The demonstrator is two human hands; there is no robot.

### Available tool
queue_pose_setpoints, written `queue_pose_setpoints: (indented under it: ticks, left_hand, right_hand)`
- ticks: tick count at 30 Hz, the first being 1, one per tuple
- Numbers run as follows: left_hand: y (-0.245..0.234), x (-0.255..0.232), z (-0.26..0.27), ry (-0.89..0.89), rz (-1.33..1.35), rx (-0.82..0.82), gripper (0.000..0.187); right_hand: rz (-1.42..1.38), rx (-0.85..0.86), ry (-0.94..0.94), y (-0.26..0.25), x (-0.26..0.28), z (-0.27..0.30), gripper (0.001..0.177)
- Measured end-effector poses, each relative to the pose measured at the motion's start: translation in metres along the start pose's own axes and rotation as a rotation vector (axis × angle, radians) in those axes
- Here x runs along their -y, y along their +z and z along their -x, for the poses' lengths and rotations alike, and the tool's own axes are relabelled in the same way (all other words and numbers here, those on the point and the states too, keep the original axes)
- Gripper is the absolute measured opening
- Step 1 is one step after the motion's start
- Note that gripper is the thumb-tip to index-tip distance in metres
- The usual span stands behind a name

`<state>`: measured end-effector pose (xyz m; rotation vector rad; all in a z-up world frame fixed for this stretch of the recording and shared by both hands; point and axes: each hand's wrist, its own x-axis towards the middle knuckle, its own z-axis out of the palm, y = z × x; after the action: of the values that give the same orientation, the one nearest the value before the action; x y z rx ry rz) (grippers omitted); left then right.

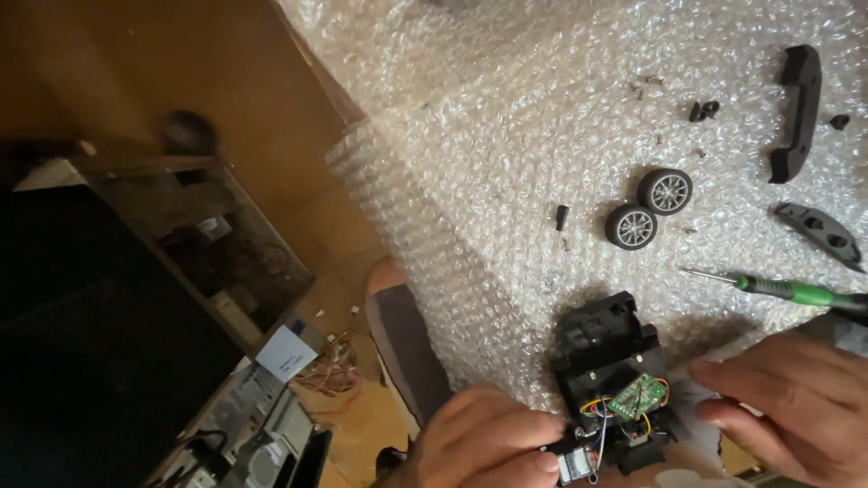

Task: Disassembling and repairing a small electronic device, likely a remote-controlled car chassis, using a screwdriver and handling small components.

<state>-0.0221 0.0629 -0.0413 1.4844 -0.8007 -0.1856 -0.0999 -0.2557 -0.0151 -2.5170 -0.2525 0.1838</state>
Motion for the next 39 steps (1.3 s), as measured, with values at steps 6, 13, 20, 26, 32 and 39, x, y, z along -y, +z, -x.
queue_pose_setpoints:
  ticks: [6,13,20,26,32,39]
  left_hand:
    - [-0.012,-0.005,-0.008,-0.007,0.068,0.075,0.017]
    - [0.017,-0.019,-0.015,-0.156,-0.023,-0.229,0.021]
    - [0.025,-0.003,-0.036,-0.005,-0.252,-0.465,0.018]
    - [0.023,-0.001,-0.046,-0.113,-0.216,-0.170,0.014]
    - [0.027,0.002,-0.052,-0.111,-0.243,-0.131,0.016]
    - [0.025,0.000,-0.055,-0.093,-0.325,-0.095,0.021]
  right_hand:
    - [0.053,0.039,-0.106,-0.006,-0.027,0.015,0.040]
    - [0.321,0.007,0.013,-0.036,-0.028,-0.004,0.045]
    - [0.554,-0.182,0.027,-0.030,-0.018,-0.019,0.033]
    - [0.574,-0.250,0.052,-0.026,-0.019,-0.011,0.026]
    - [0.471,-0.293,0.053,-0.029,-0.022,-0.015,0.025]
    - [0.498,-0.318,0.018,-0.033,-0.022,-0.026,0.023]
